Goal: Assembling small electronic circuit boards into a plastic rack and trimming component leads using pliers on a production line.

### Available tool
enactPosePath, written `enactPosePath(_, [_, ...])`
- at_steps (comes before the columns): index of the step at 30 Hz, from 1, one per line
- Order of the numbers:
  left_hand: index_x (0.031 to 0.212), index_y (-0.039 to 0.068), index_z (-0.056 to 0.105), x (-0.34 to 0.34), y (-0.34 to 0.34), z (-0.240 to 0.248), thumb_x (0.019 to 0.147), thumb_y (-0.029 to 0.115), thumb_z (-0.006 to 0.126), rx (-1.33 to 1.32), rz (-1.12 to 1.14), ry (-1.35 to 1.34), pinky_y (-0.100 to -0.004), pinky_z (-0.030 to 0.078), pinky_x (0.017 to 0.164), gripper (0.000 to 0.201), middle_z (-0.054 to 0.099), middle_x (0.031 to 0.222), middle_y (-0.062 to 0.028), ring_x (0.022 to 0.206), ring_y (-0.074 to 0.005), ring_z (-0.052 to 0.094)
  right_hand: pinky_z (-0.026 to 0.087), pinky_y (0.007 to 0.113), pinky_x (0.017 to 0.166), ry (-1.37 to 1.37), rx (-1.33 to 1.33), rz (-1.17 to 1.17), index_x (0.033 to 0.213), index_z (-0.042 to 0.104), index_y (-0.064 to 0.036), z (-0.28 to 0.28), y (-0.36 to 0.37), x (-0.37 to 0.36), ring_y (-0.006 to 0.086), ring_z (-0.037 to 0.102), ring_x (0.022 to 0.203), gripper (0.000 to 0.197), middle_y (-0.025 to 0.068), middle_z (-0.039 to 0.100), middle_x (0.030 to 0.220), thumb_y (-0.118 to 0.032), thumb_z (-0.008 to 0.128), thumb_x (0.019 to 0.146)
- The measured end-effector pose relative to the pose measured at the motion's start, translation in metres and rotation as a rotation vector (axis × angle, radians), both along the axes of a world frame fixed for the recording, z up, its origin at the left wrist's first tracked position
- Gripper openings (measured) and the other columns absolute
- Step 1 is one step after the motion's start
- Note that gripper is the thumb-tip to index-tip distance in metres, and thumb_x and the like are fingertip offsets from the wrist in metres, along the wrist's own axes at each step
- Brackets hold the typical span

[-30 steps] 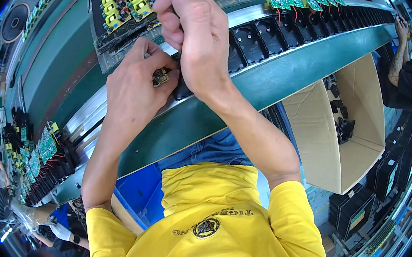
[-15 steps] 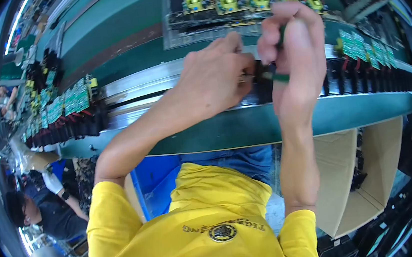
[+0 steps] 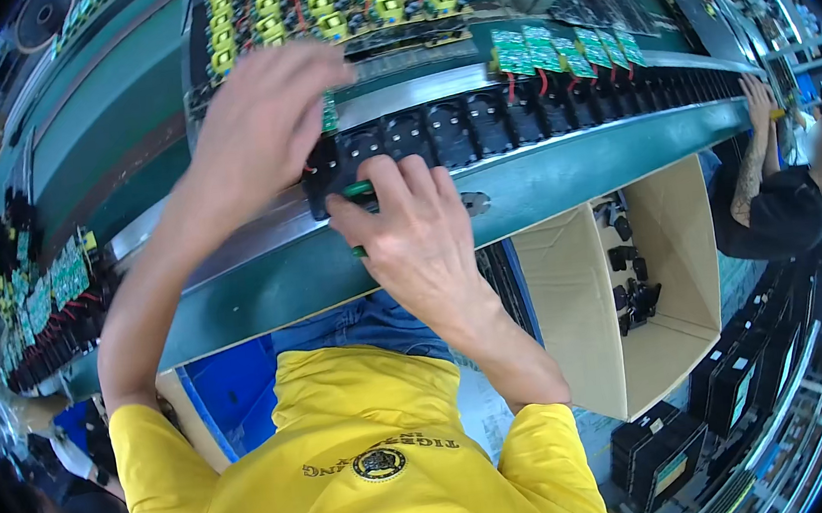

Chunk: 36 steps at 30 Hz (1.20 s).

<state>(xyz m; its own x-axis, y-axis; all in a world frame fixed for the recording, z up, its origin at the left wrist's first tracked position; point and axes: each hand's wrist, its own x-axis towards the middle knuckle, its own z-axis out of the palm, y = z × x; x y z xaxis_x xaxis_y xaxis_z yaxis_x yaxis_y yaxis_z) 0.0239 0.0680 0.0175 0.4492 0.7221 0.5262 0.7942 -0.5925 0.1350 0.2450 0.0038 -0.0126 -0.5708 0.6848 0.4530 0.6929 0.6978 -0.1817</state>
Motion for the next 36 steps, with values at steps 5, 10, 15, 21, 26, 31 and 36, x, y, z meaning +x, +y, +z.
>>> enactPosePath(5, [0.137,0.009,0.064,-0.022,-0.062,-0.023,0.084,-0.001,0.069,-0.137,0.061,0.018,-0.0497,0.04,0.132,0.055,0.07,0.144,-0.0094,0.14,-0.0301,0.063,0.054,0.039,0.081,0.216,-0.05,-0.124,0.119,0.088,-0.0166,0.02,-0.01,0.023,0.0252,0.061,0.093,0.034,0.0086,0.064,0.119,-0.016,0.093,0.086])
enactPosePath(10, [0.128,0.007,0.067,-0.113,-0.137,0.004,0.081,-0.005,0.069,-0.224,0.234,0.274,-0.055,0.036,0.137,0.048,0.065,0.152,-0.0127,0.145,-0.0336,0.06,0.054,0.038,0.082,0.325,-0.062,-0.14,0.12,0.088,-0.0143,0.029,-0.009,0.043,0.0246,0.062,0.094,0.036,0.0093,0.064,0.119,-0.013,0.094,0.085])
enactPosePath(15, [0.127,0.004,0.067,-0.182,-0.188,0.01,0.08,-0.01,0.066,-0.268,0.417,0.402,-0.057,0.037,0.136,0.048,0.062,0.156,-0.0134,0.148,-0.0365,0.057,0.055,0.038,0.083,0.384,-0.14,-0.092,0.121,0.087,-0.0119,0.034,-0.003,0.04,0.0246,0.064,0.096,0.036,0.0099,0.064,0.118,-0.011,0.093,0.085])
enactPosePath(21, [0.138,0.007,0.069,-0.172,-0.168,0.051,0.081,-0.01,0.065,-0.25,0.488,0.395,-0.0538,0.042,0.131,0.06,0.061,0.156,-0.0152,0.147,-0.0375,0.058,0.055,0.038,0.082,0.424,-0.145,-0.088,0.121,0.087,-0.012,0.032,-0.003,0.044,0.0242,0.063,0.093,0.036,0.0098,0.064,0.117,-0.011,0.093,0.086])
enactPosePath(26, [0.143,0.012,0.071,-0.099,0.015,0.072,0.104,0.036,0.07,-0.15,0.521,0.153,-0.0476,0.061,0.092,0.046,0.078,0.13,-0.01,0.108,-0.0401,0.077,0.055,0.037,0.08,0.432,-0.149,-0.08,0.121,0.087,-0.0121,0.037,-0.008,0.052,0.024,0.063,0.09,0.036,0.0093,0.065,0.117,-0.012,0.093,0.086])
enactPosePath(31, [0.127,-0.003,0.078,-0.014,0.223,0.066,0.104,0.078,0.056,-0.453,0.69,0.195,-0.0551,0.062,0.098,0.087,0.085,0.118,-0.0162,0.107,-0.0381,0.082,0.055,0.036,0.077,0.408,-0.143,-0.056,0.121,0.087,-0.0126,0.041,-0.02,0.052,0.0233,0.062,0.087,0.035,0.0084,0.065,0.115,-0.013,0.094,0.087])
enactPosePath(36, [0.104,-0.004,0.084,0.003,0.277,0.038,0.104,0.063,0.068,-0.532,0.622,0.231,-0.054,0.065,0.096,0.069,0.083,0.116,-0.0215,0.105,-0.0365,0.082,0.055,0.036,0.075,0.362,-0.233,-0.197,0.122,0.087,-0.0127,0.034,-0.032,0.072,0.0231,0.062,0.086,0.036,0.0079,0.065,0.114,-0.013,0.094,0.087])
